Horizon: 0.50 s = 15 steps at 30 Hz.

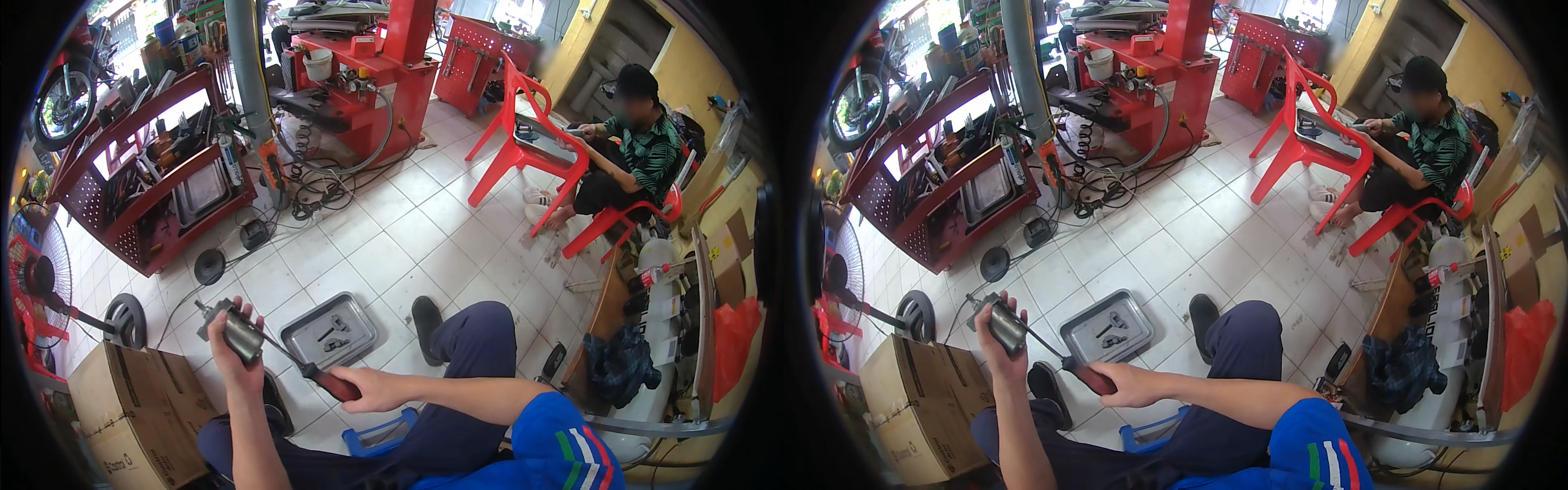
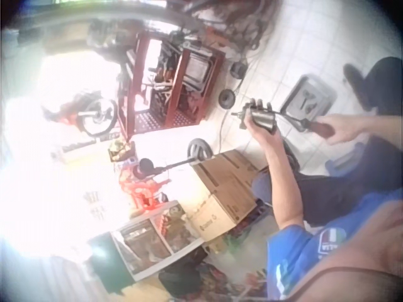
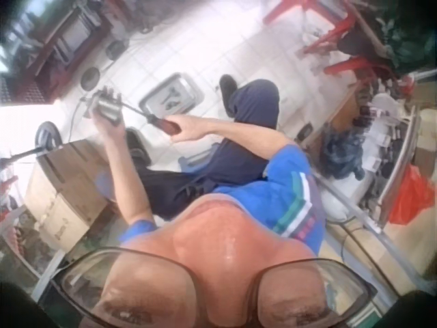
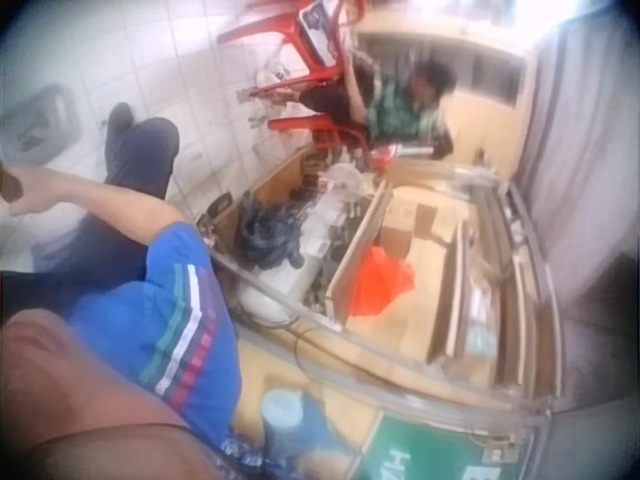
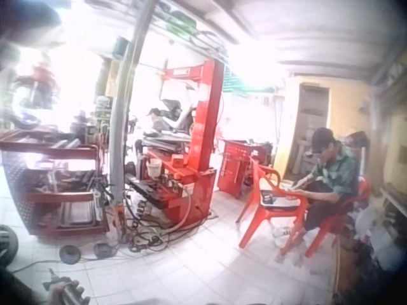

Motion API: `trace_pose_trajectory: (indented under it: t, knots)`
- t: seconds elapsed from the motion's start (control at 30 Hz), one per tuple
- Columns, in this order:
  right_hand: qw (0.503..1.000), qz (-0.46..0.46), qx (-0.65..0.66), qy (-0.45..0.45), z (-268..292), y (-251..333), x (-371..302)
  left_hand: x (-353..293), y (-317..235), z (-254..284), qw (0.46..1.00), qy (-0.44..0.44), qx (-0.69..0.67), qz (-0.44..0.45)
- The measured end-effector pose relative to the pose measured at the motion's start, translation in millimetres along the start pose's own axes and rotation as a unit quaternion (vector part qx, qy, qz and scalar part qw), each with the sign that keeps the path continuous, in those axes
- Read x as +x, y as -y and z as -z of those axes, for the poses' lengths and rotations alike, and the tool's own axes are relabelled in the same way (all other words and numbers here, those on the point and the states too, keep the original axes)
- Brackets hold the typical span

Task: The person holds a cylindrical metal motor part by hand and uses a screwdriver to scrape and pry at its housing while sitting over a metal tray.

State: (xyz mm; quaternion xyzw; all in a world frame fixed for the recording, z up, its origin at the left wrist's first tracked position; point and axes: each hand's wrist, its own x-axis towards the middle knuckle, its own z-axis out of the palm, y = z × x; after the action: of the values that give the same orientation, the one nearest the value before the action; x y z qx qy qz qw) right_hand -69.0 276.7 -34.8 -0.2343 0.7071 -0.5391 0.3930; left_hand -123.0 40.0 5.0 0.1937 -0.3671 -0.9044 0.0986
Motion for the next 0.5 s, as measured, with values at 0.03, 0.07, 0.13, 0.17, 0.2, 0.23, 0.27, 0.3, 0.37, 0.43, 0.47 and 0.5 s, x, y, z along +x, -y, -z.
trace_pose_trajectory:
  t: [0.03,0.07,0.13,0.17,0.2,0.23,0.27,0.3,0.37,0.43,0.47,0.5]
  knots:
    - [0.997,0.046,0.010,-0.061,-2.4,-2.4,2.4,1.9,-3.2,2.8,1.000,-0.001,-0.013,-0.006]
    - [0.988,0.090,0.021,-0.127,-6.1,-4.3,4.7,2.3,-4.2,1.0,1.000,0.002,-0.024,-0.008]
    - [0.981,0.049,0.111,-0.153,-8.4,-3.8,6.1,-2.9,-6.6,-5.0,1.000,0.000,-0.025,-0.017]
    - [0.975,-0.035,0.189,-0.111,-6.3,5.7,4.4,-4.0,-5.2,-4.7,1.000,0.010,-0.020,-0.017]
    - [0.954,-0.117,0.267,-0.068,-5.7,11.0,4.6,-4.8,-2.5,-4.2,1.000,0.020,-0.015,-0.017]
    - [0.962,-0.118,0.244,-0.020,-13.7,-2.4,11.9,-5.3,1.7,-5.2,1.000,0.022,-0.004,-0.007]
    - [0.960,-0.132,0.245,0.034,-11.3,-1.7,11.5,-6.0,3.7,-4.7,1.000,0.020,0.008,0.000]
    - [0.954,-0.145,0.245,0.089,-6.5,0.2,10.9,-6.6,5.6,-3.9,1.000,0.017,0.020,0.006]
    - [0.962,-0.110,0.223,0.113,-6.0,-4.8,5.7,-3.3,6.3,1.7,0.999,0.020,0.030,0.000]
    - [0.994,0.006,0.090,0.067,-1.0,-19.7,5.0,-1.6,4.2,1.5,0.999,0.021,0.029,0.000]
    - [0.997,0.064,0.023,0.045,-0.1,-26.8,6.2,-2.3,1.4,0.8,0.999,0.020,0.027,-0.004]
    - [0.992,0.122,0.014,-0.018,-2.5,-32.5,8.6,-2.2,-0.8,0.4,0.999,0.018,0.025,-0.009]
